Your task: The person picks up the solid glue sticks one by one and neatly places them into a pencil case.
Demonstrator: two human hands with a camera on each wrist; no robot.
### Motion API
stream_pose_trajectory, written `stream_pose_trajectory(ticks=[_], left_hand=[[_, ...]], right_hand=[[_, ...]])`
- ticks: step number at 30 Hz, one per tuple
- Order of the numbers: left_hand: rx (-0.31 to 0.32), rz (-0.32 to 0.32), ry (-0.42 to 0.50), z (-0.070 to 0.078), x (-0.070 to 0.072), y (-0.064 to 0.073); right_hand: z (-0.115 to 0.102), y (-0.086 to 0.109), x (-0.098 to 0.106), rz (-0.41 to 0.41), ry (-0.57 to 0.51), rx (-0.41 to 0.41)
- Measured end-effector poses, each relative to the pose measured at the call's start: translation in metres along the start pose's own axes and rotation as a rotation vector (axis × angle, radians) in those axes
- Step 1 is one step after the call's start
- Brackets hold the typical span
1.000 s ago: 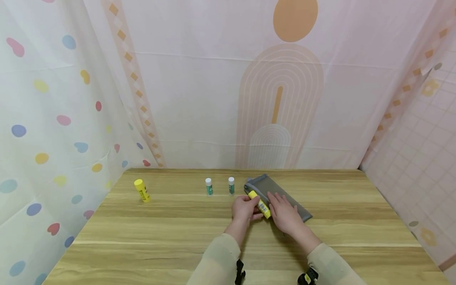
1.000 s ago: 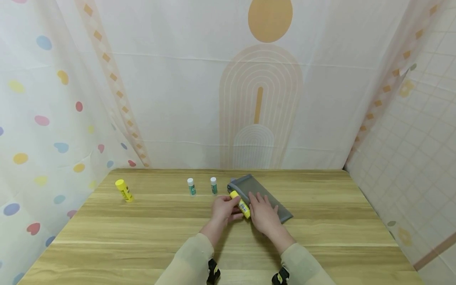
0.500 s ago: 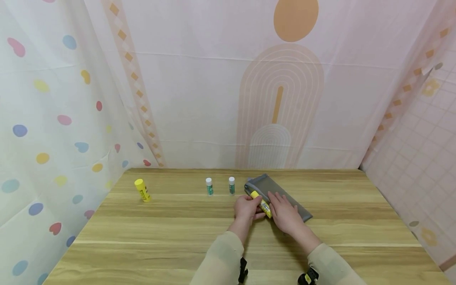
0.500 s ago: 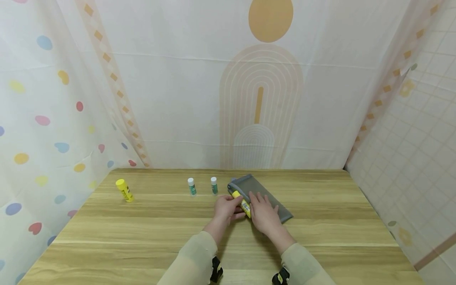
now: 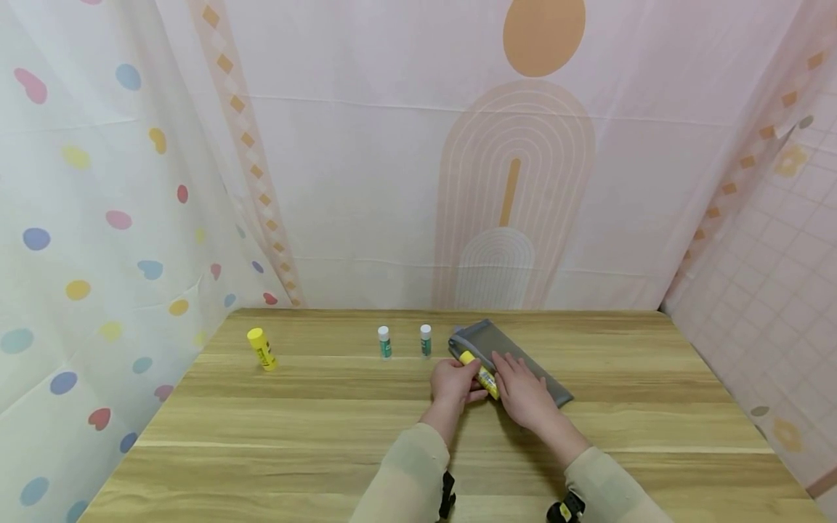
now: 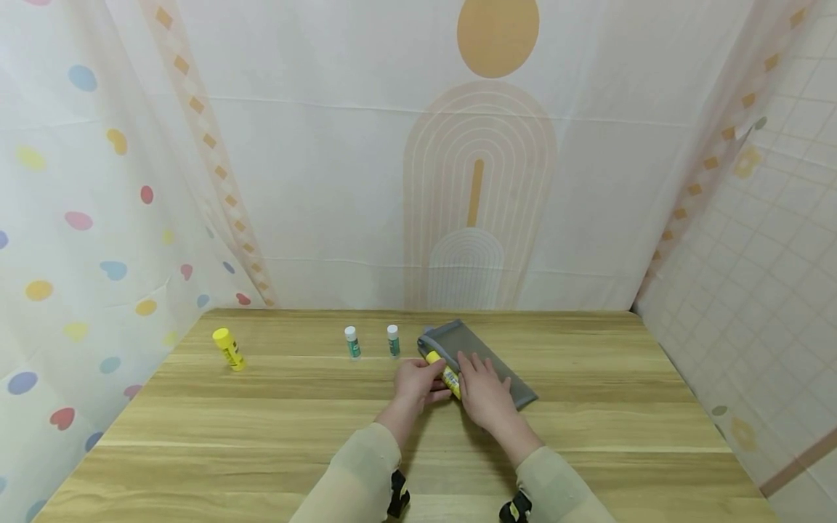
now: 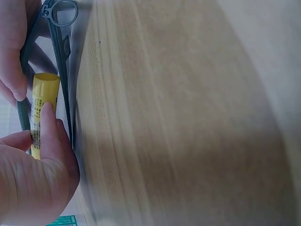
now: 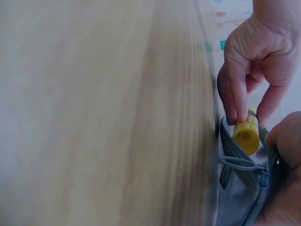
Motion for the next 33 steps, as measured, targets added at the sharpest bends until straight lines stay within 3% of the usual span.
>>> stream_pose_trajectory(ticks=[33], left_hand=[[-0.004, -0.007, -0.023, -0.0023, 0.0021, 0.0019]], right_hand=[[-0.0021, -0.0002, 0.0022, 0.015, 0.005, 0.006]])
Point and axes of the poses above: each hand's wrist, its own y-axis away from the middle knuckle, its own x-axis out of the back of the hand, z = x × y, the point moved 5 cm from there along -y, towards the middle knuckle, and after that the axes turned 14 degrees about -x, right-handed, at the moved point
